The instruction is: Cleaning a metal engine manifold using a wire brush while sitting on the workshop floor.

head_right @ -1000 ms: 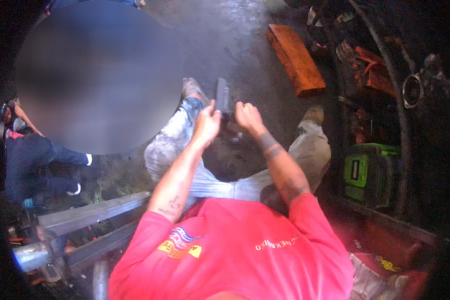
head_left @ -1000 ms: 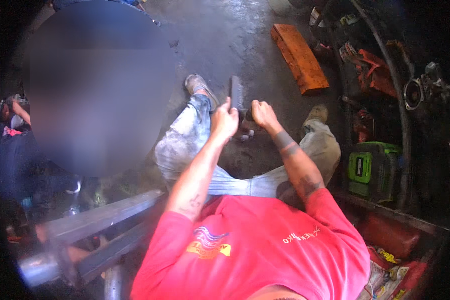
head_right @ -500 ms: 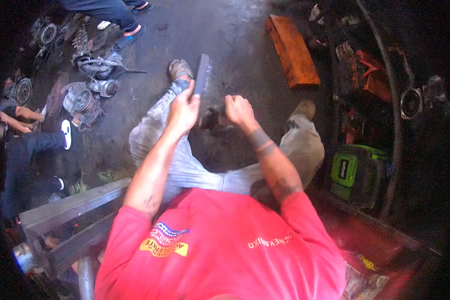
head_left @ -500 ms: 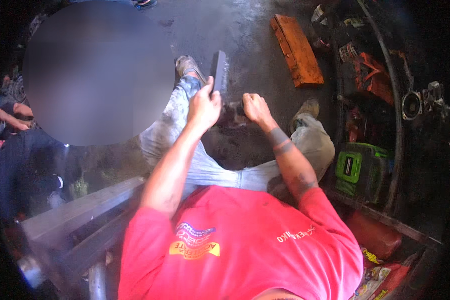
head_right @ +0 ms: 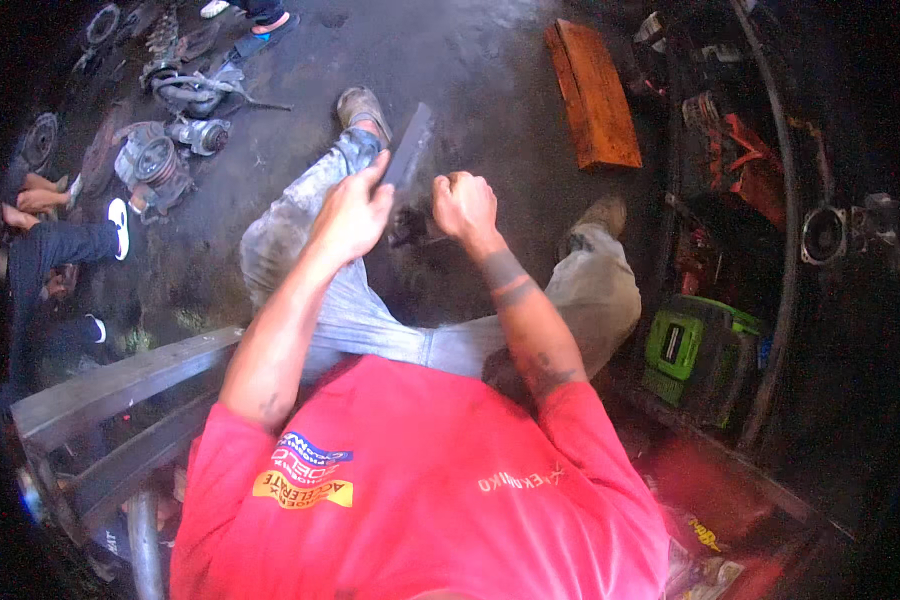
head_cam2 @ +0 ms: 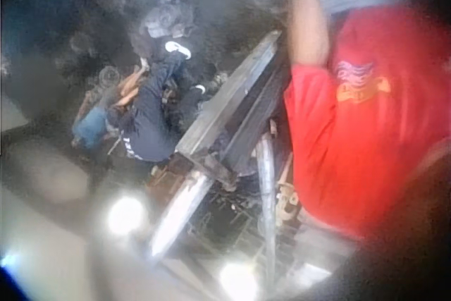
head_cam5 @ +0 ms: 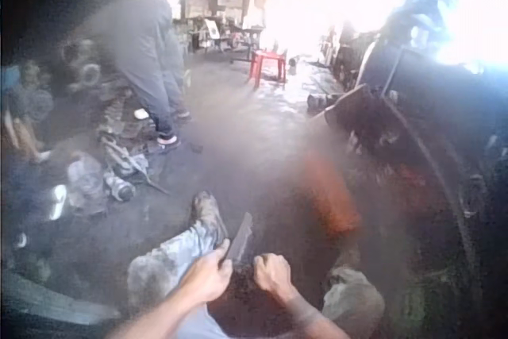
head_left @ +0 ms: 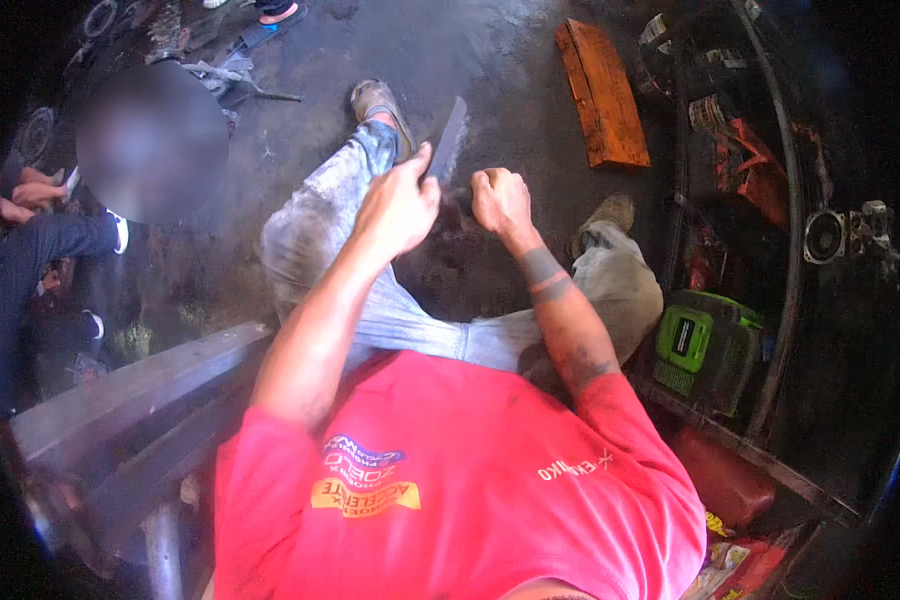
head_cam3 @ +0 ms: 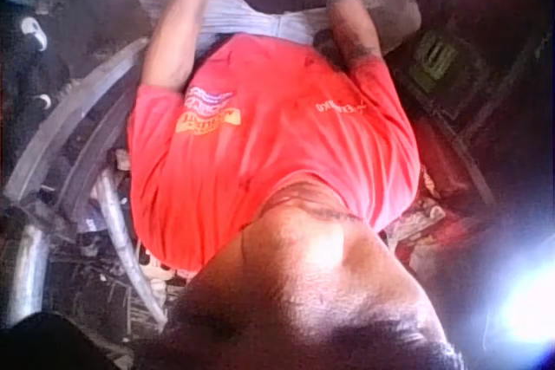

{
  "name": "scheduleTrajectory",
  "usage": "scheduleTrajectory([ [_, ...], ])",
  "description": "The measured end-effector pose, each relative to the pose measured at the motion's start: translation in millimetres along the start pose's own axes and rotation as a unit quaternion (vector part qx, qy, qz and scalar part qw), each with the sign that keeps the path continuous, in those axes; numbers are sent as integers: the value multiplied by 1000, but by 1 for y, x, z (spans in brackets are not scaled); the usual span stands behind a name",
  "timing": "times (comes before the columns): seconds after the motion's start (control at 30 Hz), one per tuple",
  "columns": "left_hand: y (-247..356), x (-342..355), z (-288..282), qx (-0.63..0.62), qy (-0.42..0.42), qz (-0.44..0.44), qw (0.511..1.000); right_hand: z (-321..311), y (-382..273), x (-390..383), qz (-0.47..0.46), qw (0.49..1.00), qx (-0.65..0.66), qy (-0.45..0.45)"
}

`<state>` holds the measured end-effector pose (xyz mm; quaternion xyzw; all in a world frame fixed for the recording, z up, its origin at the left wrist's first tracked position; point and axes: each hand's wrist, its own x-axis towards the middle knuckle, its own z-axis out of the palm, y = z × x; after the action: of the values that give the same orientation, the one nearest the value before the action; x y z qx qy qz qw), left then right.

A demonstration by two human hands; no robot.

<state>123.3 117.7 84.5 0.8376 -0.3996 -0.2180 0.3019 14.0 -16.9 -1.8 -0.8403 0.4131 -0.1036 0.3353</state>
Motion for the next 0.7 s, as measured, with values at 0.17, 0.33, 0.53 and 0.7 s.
scheduleTrajectory([
  [0.17,1,-57,-27,-24,-97,-85,991,1,-3,5,-39,999,10,32],
  [0.33,-49,12,33,21,15,17,1000,3,3,23,-147,987,35,-50],
  [0.53,-64,-37,60,-26,-29,-117,992,15,-3,3,-8,996,52,79],
  [0.7,-61,-59,65,-53,-34,-101,993,44,42,37,88,943,278,163],
])
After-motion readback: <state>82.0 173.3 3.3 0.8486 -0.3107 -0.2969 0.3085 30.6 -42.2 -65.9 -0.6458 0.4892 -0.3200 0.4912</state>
